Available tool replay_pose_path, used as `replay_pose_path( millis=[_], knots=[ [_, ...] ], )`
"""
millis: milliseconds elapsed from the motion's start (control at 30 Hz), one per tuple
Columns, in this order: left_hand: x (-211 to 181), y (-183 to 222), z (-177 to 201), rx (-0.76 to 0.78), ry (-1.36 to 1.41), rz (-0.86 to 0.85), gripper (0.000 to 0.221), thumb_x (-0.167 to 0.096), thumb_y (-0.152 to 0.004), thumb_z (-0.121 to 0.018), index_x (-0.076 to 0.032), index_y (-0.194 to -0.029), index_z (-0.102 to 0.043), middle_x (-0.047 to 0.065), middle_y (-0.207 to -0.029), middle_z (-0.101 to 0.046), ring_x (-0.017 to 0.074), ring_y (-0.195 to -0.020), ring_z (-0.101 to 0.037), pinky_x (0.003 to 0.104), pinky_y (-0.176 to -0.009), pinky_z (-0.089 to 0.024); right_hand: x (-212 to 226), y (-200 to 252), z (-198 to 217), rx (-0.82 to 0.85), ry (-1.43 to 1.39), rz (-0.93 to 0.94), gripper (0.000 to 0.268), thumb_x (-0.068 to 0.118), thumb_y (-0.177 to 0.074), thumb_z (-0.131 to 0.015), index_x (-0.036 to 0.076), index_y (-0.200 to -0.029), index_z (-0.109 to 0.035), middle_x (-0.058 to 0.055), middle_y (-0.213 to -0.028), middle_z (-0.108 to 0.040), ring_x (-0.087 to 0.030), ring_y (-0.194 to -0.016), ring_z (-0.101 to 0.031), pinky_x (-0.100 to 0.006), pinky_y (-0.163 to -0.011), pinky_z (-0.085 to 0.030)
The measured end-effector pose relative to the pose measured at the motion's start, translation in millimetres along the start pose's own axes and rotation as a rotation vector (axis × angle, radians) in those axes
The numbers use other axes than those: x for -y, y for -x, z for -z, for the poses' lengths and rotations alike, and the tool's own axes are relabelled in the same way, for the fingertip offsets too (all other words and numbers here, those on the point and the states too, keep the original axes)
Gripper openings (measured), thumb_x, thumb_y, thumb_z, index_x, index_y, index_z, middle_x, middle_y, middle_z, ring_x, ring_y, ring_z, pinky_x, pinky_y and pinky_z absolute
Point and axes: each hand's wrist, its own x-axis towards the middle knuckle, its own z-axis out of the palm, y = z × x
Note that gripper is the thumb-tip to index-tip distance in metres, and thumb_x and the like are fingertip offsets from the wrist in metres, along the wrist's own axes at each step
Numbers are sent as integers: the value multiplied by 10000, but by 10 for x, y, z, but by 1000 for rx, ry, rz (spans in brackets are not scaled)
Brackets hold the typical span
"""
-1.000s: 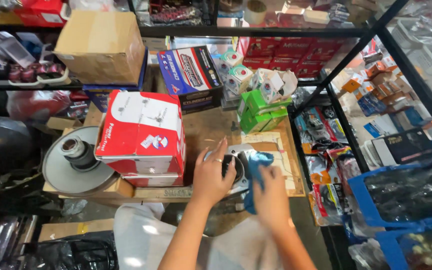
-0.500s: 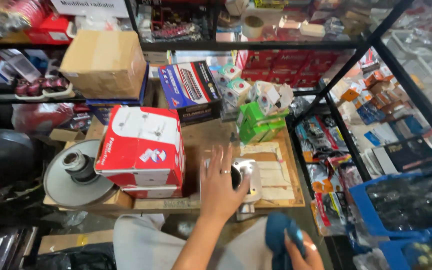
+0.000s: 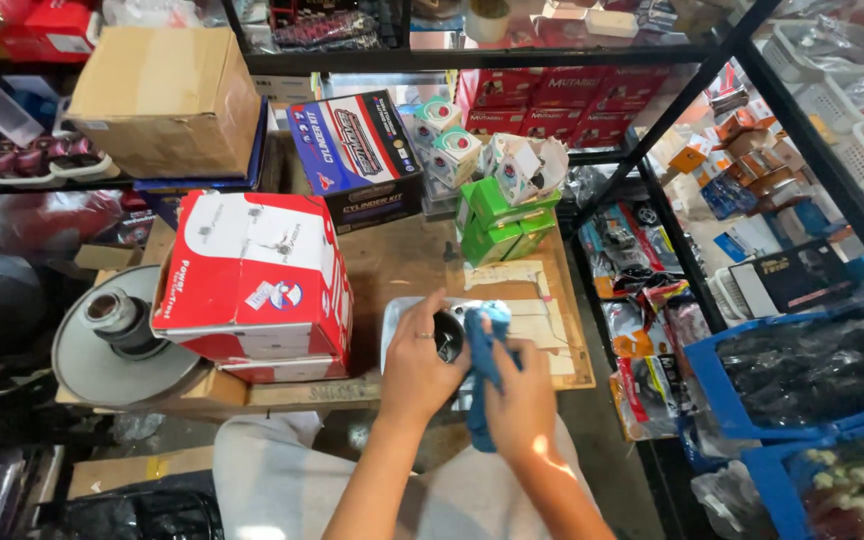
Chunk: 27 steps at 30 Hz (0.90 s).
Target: The person cleans a motorcycle engine cylinder component using a blue cloth.
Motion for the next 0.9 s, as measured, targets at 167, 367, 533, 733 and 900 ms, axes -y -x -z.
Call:
replay_pose_path(
  millis=[167,367,533,733,900],
  knots=[
    [75,57,6,-21,22,-54,585,-182,-778,-825,-24,-1267,-546,157,-1142,-693,354,-1081,-670,426,-938,-548,-837,-37,226,17,28,-178,398,7,-842,-654,28,-1239,-670,-181,-1141,-611,-393,-1068,-602,-436,-917,-498],
    [124,23,24,60,50,-44,550,-192,-756,-818,-11,-1203,-554,160,-1109,-685,372,-1065,-671,436,-936,-534,-396,179,62,-43,-104,-115,414,23,-819,-658,60,-1231,-673,-162,-1110,-609,-367,-1044,-633,-408,-905,-508],
    [184,-67,64,64,73,-148,435,-192,-772,-826,-48,-1055,-528,142,-1044,-678,369,-1042,-671,462,-1073,-502,-528,-134,-146,67,-71,-137,482,42,-798,-685,63,-1277,-648,-185,-1073,-572,-385,-1006,-615,-402,-862,-512],
    [164,-298,213,218,90,-12,425,-238,-760,-809,-58,-1038,-542,143,-1022,-675,365,-996,-662,421,-921,-541,-569,-434,149,-145,-54,-234,274,109,-962,-680,93,-1236,-673,-180,-1121,-638,-370,-1064,-659,-417,-911,-526],
    [169,-395,265,430,-119,-205,628,-298,-719,-808,-56,-1256,-589,170,-1188,-688,335,-1194,-628,605,-1226,-170,-227,-62,-58,42,-35,73,577,36,-757,-705,58,-1331,-647,-273,-1342,-481,-471,-1223,-488,-475,-1025,-412]
  ],
)
